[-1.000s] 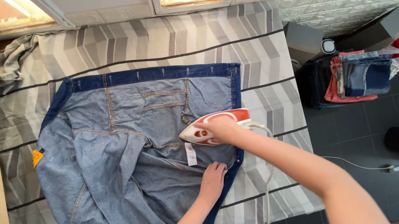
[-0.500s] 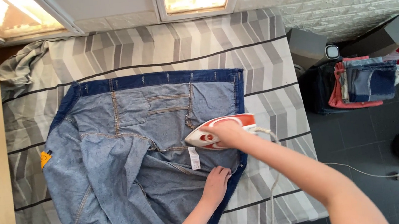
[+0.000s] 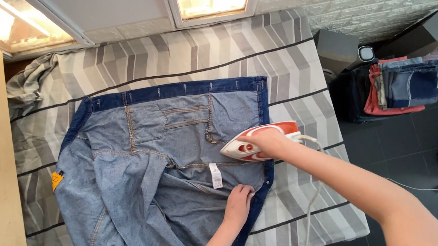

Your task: The person is ironing a pair of denim jeans on a flat surface after spraying them with water.

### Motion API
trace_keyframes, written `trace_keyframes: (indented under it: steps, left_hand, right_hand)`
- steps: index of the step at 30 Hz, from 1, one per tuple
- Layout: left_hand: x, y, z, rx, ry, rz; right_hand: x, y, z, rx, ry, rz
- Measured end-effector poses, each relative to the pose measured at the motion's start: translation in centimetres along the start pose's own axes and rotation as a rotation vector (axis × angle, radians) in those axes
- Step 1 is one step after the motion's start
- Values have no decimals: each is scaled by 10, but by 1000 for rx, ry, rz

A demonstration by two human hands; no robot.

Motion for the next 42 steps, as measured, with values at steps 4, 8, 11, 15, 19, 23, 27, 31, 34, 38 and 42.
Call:
trace_keyframes:
  steps: [4, 8, 11, 15, 19, 23, 27, 31, 34, 38, 42]
  left_hand:
    - [-7, 2, 1, -35, -52, -7]
    - [1, 0, 2, 1, -29, 89]
    - [2, 32, 3, -46, -52, 202]
    - [83, 75, 10, -317, -62, 880]
    - [94, 186, 4, -441, -112, 860]
    - [113, 227, -4, -107, 165, 1052]
    - [125, 232, -2, -60, 119, 1062]
    - [150, 230, -5, -29, 120, 1030]
    - [155, 237, -10, 1, 169, 1017]
    - [160, 242, -19, -7, 95, 937]
    - [150, 251, -29, -21, 16, 776]
  right_hand:
    - [-7, -10, 1, -144, 5, 19]
    - [0, -21, 12, -179, 17, -20]
    - [-12, -21, 5, -122, 37, -31]
    - [-37, -2, -33, 41, -22, 53]
    - [-58, 8, -50, 61, -146, 126]
    - [-47, 16, -44, -15, -224, 222]
    - [28, 76, -57, -76, -148, 347]
    - [83, 78, -3, -103, -37, 321]
    - [107, 64, 50, -102, 15, 271]
    - [119, 76, 72, -124, -41, 283]
    - [131, 72, 92, -134, -51, 250]
Point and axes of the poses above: each hand's wrist, its own z-axis towards the middle knuckle, its own y-axis out of the back of the hand, x = y × z, the point moved 5 cm from there along z, towards the middle knuckle, and after that the axes turned 8 degrees about x, right-handed, at the moved point
